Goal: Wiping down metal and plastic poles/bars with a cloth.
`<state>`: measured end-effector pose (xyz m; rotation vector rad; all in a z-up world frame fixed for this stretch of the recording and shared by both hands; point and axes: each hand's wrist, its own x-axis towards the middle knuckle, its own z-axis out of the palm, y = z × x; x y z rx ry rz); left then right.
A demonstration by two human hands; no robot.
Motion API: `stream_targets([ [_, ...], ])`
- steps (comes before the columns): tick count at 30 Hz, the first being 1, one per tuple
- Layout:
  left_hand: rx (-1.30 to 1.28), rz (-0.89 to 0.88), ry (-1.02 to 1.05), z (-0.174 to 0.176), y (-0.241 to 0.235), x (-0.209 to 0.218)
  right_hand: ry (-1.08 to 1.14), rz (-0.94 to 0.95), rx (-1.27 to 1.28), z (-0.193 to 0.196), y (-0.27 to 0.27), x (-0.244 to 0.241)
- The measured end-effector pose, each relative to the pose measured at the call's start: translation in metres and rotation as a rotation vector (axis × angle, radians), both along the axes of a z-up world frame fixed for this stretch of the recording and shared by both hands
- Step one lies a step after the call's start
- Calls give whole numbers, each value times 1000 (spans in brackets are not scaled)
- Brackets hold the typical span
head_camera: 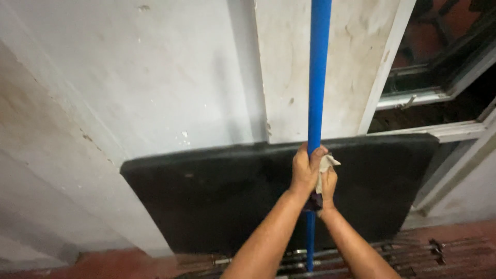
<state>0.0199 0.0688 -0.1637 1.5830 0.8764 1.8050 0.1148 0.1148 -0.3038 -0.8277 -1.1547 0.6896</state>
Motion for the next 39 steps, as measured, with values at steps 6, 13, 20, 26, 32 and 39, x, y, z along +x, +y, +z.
stream_targets([
  [6,143,-83,-45,116,-25,-6,83,135,225,177,-61,-19],
  [13,195,-276,-208,185,-61,-19,80,84,194,79,-28,0],
  [20,127,-269,-257,187,-19,-15,224,276,19,196,-49,-19],
  [26,120,-134,-281,205,8,-16,67,0,238,235,-44,-38],
  [32,107,-112,-286,192,7,-12,-44,-269,237,211,-35,-34],
  [39,163,-287,-282,188,17,-8,84,-180,198,264,-42,-32],
])
